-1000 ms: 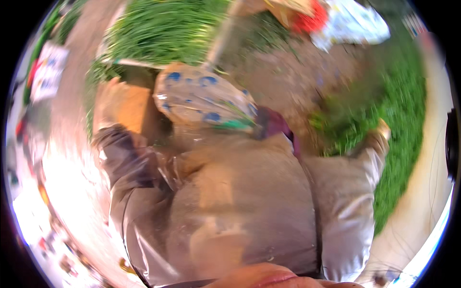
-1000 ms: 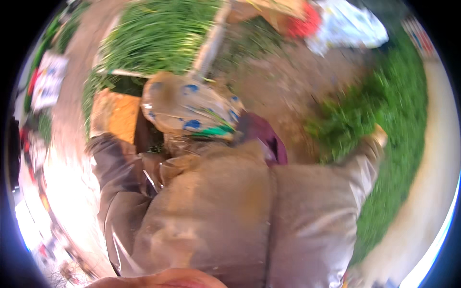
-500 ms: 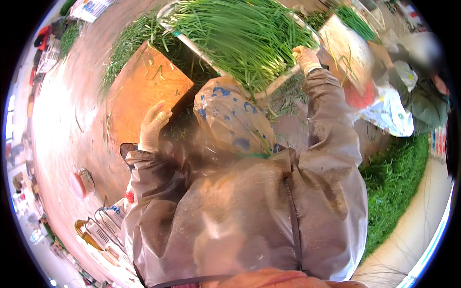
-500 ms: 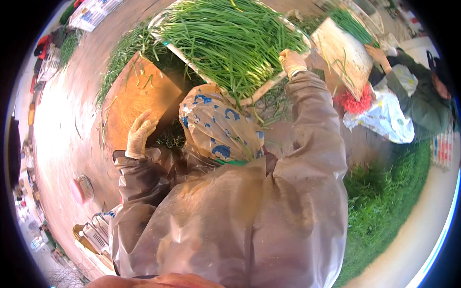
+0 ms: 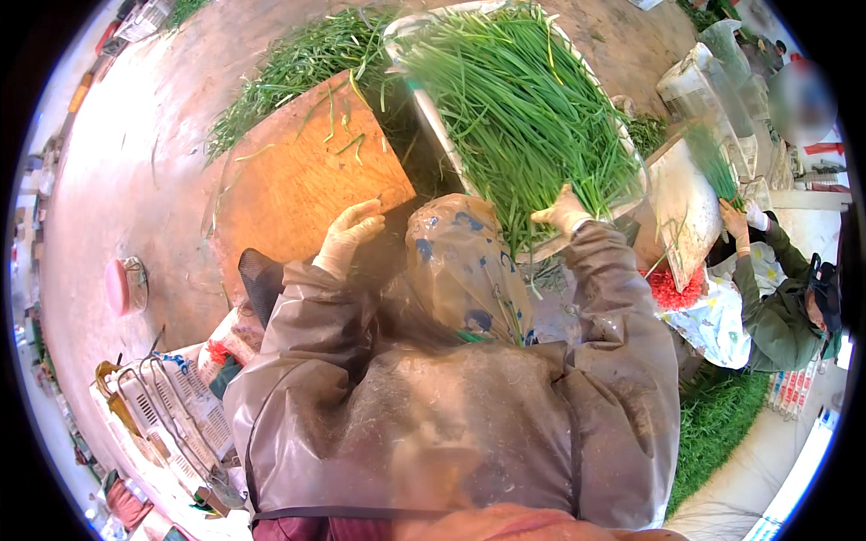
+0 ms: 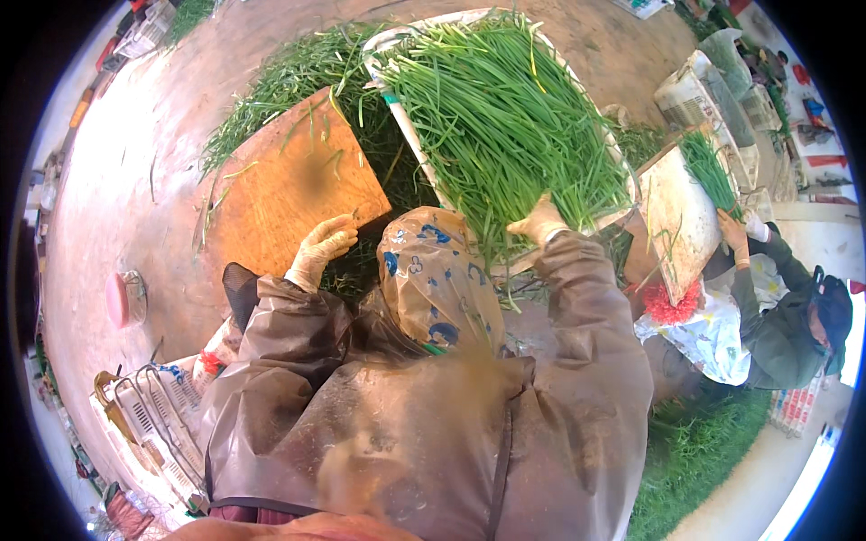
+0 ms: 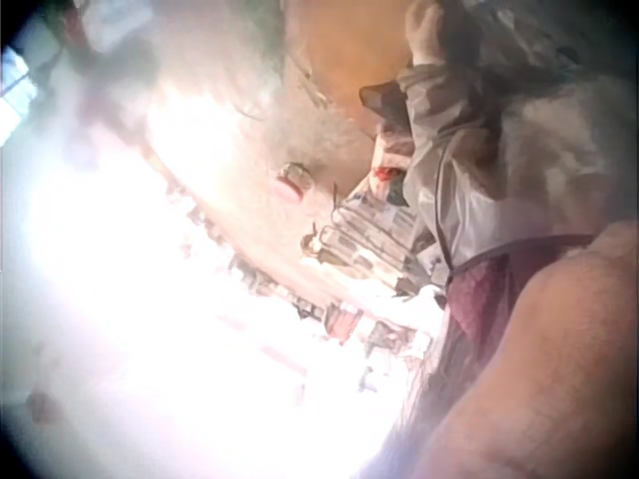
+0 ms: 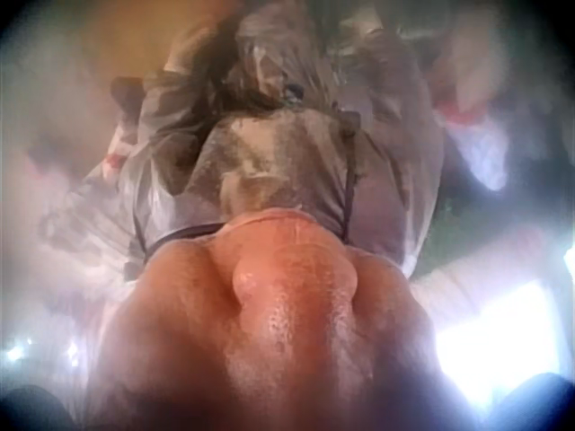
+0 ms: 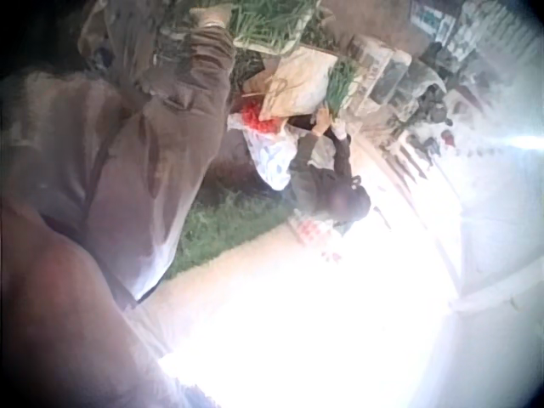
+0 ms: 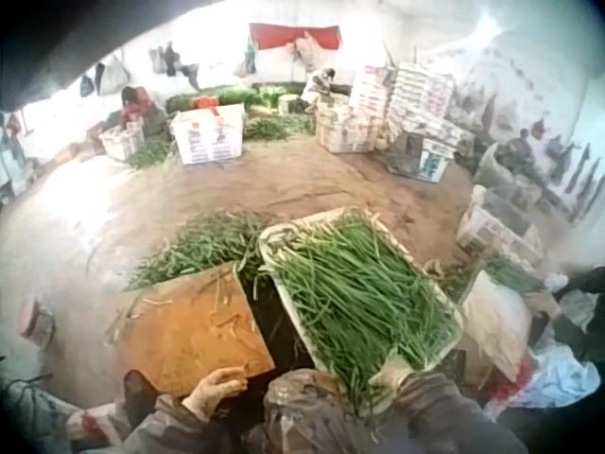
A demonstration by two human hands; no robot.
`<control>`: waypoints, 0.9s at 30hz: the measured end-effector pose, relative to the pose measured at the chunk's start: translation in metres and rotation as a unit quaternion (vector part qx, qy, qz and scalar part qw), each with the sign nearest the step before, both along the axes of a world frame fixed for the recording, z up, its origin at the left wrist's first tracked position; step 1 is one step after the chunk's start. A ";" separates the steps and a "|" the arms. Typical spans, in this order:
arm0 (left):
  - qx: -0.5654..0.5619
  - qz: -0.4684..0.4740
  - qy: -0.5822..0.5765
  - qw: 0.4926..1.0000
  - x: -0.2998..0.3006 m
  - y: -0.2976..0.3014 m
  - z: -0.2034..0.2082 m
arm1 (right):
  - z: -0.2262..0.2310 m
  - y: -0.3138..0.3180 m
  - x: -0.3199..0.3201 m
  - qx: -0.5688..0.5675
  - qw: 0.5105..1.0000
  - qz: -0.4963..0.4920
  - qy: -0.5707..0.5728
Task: The person gathers green onions from a crate, aligns them on a wooden board, and secures the bundle with a red tie by hand.
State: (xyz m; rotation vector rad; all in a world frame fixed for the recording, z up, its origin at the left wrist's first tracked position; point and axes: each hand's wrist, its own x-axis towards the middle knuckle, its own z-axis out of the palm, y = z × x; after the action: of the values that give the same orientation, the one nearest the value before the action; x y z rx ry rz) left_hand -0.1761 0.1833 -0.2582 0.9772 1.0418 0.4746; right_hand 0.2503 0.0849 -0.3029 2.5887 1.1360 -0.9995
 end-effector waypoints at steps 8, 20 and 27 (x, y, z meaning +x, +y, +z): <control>0.000 -0.001 -0.005 1.000 -0.004 0.007 -0.020 | 0.007 0.026 0.018 -0.081 0.964 0.234 -0.100; 0.114 -0.240 -0.181 0.947 0.108 -0.025 0.077 | 0.110 0.058 0.059 -0.062 0.985 0.099 0.131; -0.393 -0.214 -0.178 0.876 0.308 -0.062 -0.035 | 0.114 0.063 0.029 -0.088 0.974 0.103 0.182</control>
State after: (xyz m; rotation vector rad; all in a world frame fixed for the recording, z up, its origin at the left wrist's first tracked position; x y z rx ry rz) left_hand 0.1319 0.1209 -0.2929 0.3357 0.5603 -0.1516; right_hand 0.2793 0.1481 -0.1886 2.1542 1.2935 -1.4878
